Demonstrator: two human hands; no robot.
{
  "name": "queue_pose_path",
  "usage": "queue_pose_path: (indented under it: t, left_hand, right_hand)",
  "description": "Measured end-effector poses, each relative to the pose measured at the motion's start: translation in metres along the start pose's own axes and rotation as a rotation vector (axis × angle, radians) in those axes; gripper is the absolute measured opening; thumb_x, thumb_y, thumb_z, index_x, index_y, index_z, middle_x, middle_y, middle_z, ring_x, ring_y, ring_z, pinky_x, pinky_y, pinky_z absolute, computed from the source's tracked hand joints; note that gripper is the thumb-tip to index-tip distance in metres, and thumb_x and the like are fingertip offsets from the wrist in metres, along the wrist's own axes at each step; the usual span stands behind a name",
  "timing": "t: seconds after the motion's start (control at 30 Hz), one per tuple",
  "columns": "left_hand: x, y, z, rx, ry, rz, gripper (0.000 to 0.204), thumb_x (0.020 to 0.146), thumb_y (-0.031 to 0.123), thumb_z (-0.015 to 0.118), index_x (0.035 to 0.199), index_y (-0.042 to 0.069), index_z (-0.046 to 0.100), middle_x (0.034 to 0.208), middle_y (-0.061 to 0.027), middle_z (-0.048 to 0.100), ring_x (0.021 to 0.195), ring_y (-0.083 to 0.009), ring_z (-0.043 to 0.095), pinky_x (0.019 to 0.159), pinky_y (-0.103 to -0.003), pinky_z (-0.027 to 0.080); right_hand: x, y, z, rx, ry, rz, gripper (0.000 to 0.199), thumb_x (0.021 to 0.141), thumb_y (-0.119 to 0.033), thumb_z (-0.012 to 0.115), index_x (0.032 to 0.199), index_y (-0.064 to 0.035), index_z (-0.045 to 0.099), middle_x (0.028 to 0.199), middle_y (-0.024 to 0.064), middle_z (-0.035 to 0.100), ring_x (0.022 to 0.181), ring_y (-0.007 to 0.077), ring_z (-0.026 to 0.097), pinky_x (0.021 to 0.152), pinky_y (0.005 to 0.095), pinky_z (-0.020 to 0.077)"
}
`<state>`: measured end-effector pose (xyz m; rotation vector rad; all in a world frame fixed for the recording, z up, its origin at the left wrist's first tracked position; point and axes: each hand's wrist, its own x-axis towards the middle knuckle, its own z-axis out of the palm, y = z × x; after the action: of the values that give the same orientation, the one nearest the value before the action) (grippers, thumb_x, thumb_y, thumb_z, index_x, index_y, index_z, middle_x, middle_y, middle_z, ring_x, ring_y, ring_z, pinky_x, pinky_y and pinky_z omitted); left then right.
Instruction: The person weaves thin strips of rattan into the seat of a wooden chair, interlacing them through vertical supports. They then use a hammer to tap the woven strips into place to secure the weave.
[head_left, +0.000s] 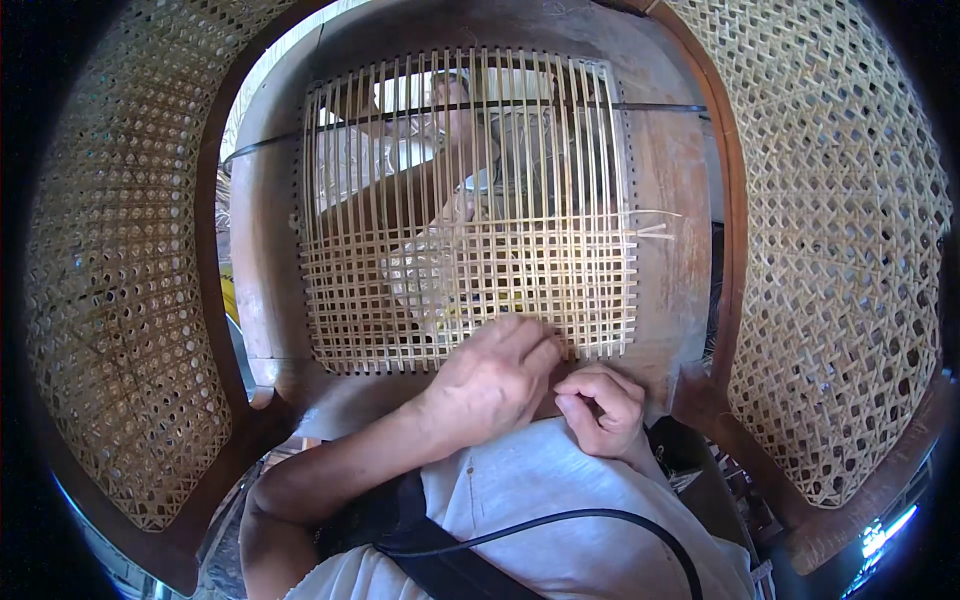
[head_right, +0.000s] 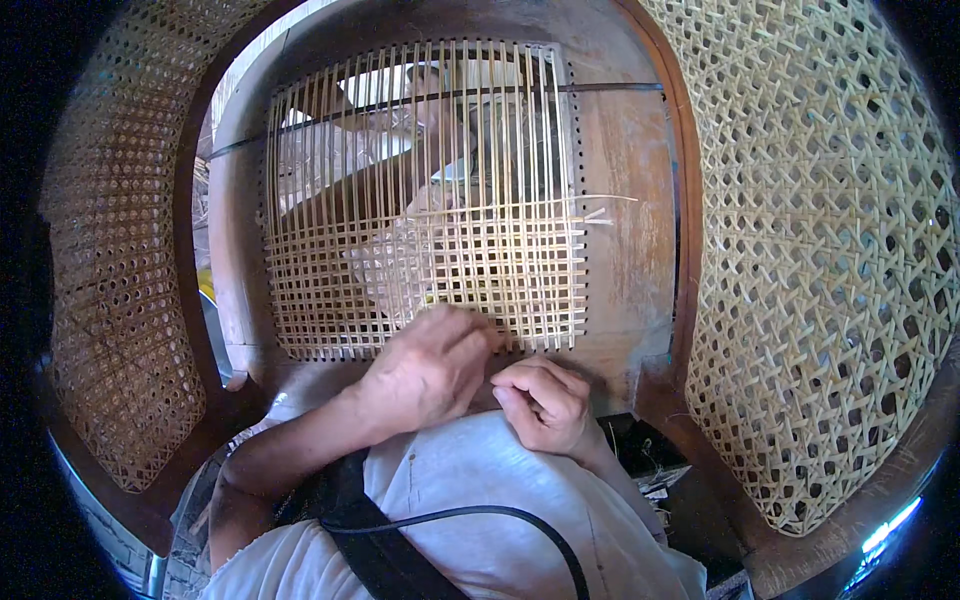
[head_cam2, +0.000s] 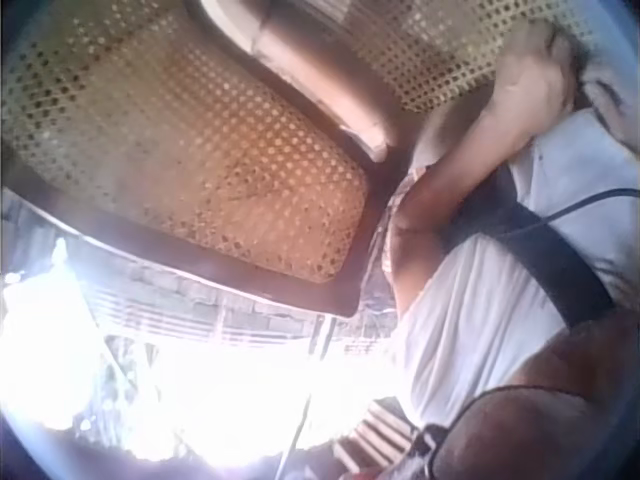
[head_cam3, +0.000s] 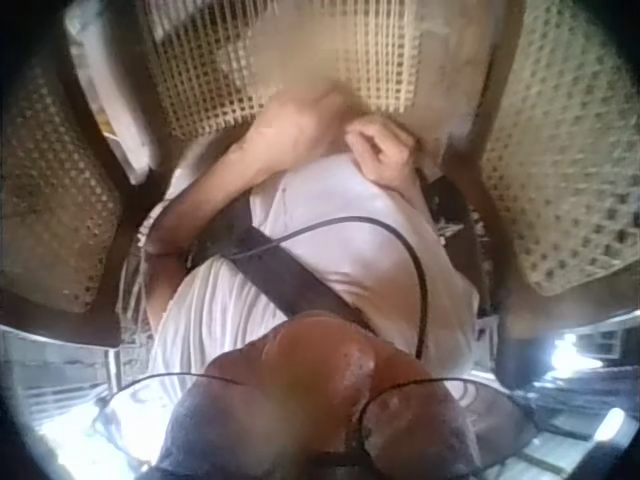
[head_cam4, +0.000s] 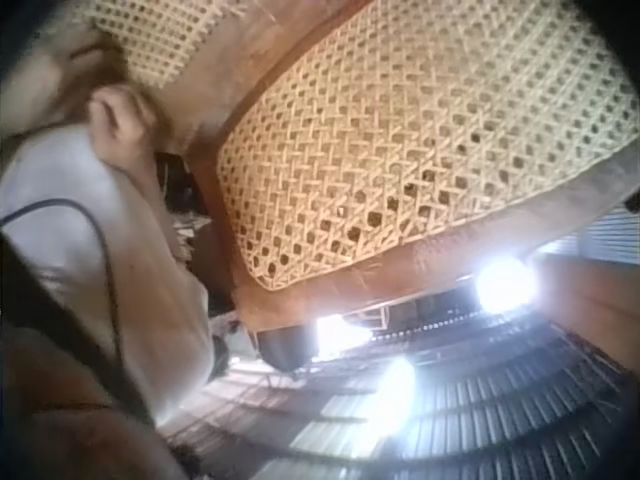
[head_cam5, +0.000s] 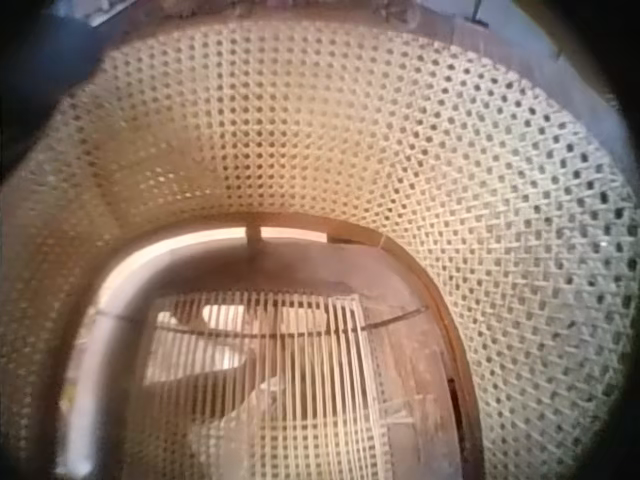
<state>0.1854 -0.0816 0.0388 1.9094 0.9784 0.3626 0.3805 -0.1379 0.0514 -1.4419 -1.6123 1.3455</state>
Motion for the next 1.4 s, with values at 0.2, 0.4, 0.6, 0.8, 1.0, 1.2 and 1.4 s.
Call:
queue_pose_path:
  t: [0.2, 0.4, 0.6, 0.8, 1.0, 1.2, 1.4]
  left_hand:
    - [0.003, -0.001, -0.001, -0.083, -0.063, 0.072, 0.019, 0.078, 0.012, 0.069, 0.094, 0.003, 0.065, 0.09, -0.0111, 0.063, 0.08, -0.0286, 0.062, 0.074, -0.038, 0.053]
    - [0.021, -0.015, -0.018, -0.085, 0.133, -0.019, 0.018, 0.076, 0.0, 0.069, 0.094, 0.001, 0.065, 0.084, -0.0114, 0.062, 0.079, -0.0299, 0.062, 0.069, -0.039, 0.053]
    - [0.035, -0.011, 0.001, -0.077, 0.056, 0.079, 0.012, 0.082, 0.004, 0.066, 0.093, 0.0, 0.064, 0.082, -0.0134, 0.06, 0.076, -0.0291, 0.061, 0.066, -0.04, 0.053]
    - [0.091, -0.03, -0.002, -0.129, 0.132, 0.077, 0.02, 0.083, 0.003, 0.067, 0.102, -0.003, 0.064, 0.09, -0.0167, 0.064, 0.085, -0.0329, 0.062, 0.079, -0.041, 0.052]
    - [0.131, -0.029, -0.003, 0.015, -0.012, 0.053, 0.027, 0.08, 0.01, 0.073, 0.101, -0.003, 0.064, 0.089, -0.018, 0.064, 0.097, -0.0355, 0.062, 0.086, -0.043, 0.052]
    - [0.141, -0.019, -0.006, 0.107, -0.1, -0.003, 0.022, 0.077, 0.011, 0.074, 0.087, -0.002, 0.061, 0.085, -0.0182, 0.063, 0.092, -0.0366, 0.063, 0.083, -0.044, 0.053]
    - [0.141, -0.018, -0.006, 0.076, -0.081, 0.014, 0.021, 0.077, 0.01, 0.073, 0.088, -0.002, 0.06, 0.086, -0.0188, 0.062, 0.091, -0.0378, 0.063, 0.08, -0.045, 0.053]
  right_hand:
    - [-0.001, 0.002, -0.005, 0.012, -0.019, -0.018, 0.014, 0.079, 0.006, 0.068, 0.092, 0.0008, 0.065, 0.08, 0.0134, 0.067, 0.068, 0.0236, 0.066, 0.062, 0.0317, 0.053]
    - [0.0, -0.003, -0.004, 0.02, -0.038, 0.041, 0.014, 0.08, 0.007, 0.067, 0.093, 0.0009, 0.065, 0.081, 0.0134, 0.067, 0.07, 0.0222, 0.067, 0.063, 0.0312, 0.0533]
    - [-0.001, 0.0, -0.003, 0.004, -0.022, 0.03, 0.014, 0.08, 0.006, 0.066, 0.094, 0.0005, 0.065, 0.081, 0.0129, 0.067, 0.068, 0.0219, 0.066, 0.061, 0.0312, 0.0524]
    - [-0.004, 0.0, -0.002, 0.013, -0.011, 0.063, 0.013, 0.081, 0.005, 0.067, 0.093, -0.0004, 0.066, 0.08, 0.012, 0.067, 0.068, 0.0214, 0.066, 0.061, 0.0311, 0.0523]
    - [-0.001, 0.001, -0.002, 0.012, 0.033, -0.007, 0.012, 0.08, 0.005, 0.067, 0.091, 0.001, 0.066, 0.079, 0.0104, 0.067, 0.065, 0.0154, 0.064, 0.055, 0.0265, 0.0485]
    - [-0.003, 0.004, -0.003, 0.057, 0.013, -0.018, 0.014, 0.08, 0.005, 0.067, 0.094, 0.0009, 0.065, 0.084, 0.0114, 0.068, 0.068, 0.0171, 0.064, 0.059, 0.0281, 0.0501]
    - [-0.002, 0.005, -0.003, 0.075, 0.022, -0.044, 0.014, 0.08, 0.006, 0.066, 0.092, 0.0009, 0.065, 0.083, 0.0112, 0.068, 0.068, 0.0173, 0.064, 0.059, 0.0286, 0.0506]
